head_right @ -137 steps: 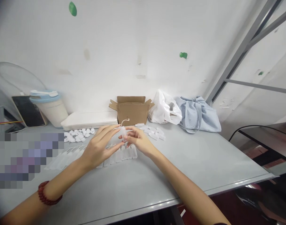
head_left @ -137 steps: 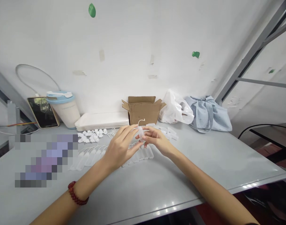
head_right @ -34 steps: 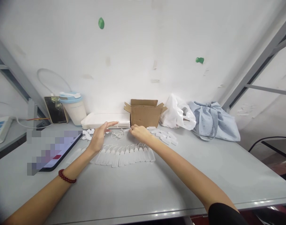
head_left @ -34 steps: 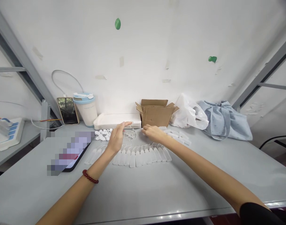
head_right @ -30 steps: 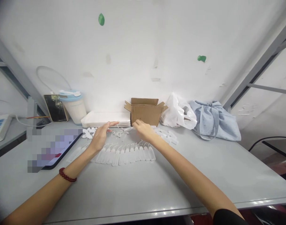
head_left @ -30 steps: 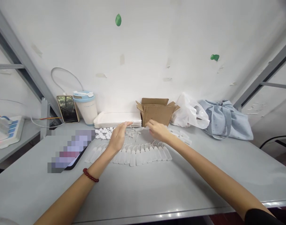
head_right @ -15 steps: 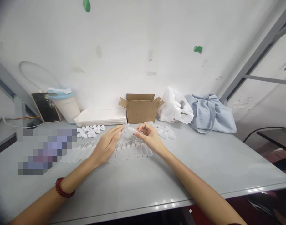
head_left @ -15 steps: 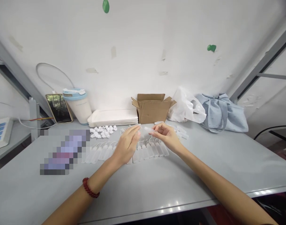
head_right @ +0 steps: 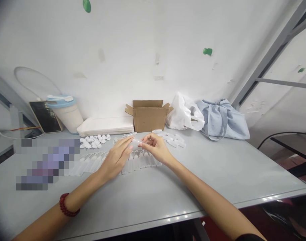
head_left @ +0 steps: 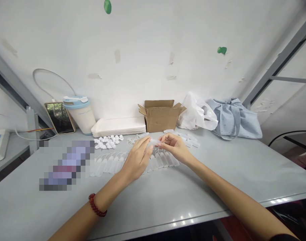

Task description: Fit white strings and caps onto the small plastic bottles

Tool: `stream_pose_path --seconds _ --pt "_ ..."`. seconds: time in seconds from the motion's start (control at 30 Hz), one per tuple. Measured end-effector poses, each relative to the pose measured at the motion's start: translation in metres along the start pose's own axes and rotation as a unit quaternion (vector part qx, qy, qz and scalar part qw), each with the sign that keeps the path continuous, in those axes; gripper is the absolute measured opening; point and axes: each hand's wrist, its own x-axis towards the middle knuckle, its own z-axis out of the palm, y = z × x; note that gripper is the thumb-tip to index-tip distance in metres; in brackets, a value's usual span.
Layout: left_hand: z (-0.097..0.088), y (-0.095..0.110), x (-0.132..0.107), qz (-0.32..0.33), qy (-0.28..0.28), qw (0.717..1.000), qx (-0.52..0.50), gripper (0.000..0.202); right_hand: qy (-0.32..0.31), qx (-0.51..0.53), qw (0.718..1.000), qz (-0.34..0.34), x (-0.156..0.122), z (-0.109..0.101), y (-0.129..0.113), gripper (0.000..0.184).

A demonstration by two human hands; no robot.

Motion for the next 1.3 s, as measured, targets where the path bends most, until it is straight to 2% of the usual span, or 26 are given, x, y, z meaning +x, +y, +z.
stream_pose_path --seconds 0.23,0.37,0.5,0.6,0.7,0.97,1.13,1.3 --pt "-0.003 0.002 -0.002 -0.015 0.011 0.998 -0.061 0.042 0.021 -0.014 1.0 -0.003 0.001 -0.001 0.001 0.026" --pt "-0.003 0.002 -0.003 0.008 0.02 0.995 -0.101 0.041 0.026 -0.006 1.0 -0.015 0.0 0.0 0.002 0.027" --pt "0.0 0.002 -0.004 0.041 0.052 0.992 -0.106 0.039 0.035 -0.003 0.999 -0.021 -0.001 0.003 0.001 0.028" --pt "0.003 0.002 -0.005 0.073 0.069 0.991 -0.087 0.04 0.044 -0.019 0.998 -0.03 -0.001 0.005 0.002 0.027" --pt "0.006 0.001 -0.007 0.104 0.06 0.991 -0.05 0.044 0.045 -0.044 0.997 -0.038 -0.002 0.006 0.005 0.026" --pt "0.01 -0.001 -0.01 0.209 0.045 0.974 0.07 0.048 -0.004 -0.133 0.989 -0.071 -0.01 0.011 0.007 0.034" --pt "0.012 0.002 -0.01 0.264 0.064 0.957 0.104 0.045 0.013 -0.093 0.993 -0.07 -0.008 0.009 0.003 0.032" --pt "0.011 0.004 -0.01 0.272 0.046 0.954 0.118 0.045 0.02 -0.036 0.998 -0.047 -0.005 0.008 0.004 0.029"
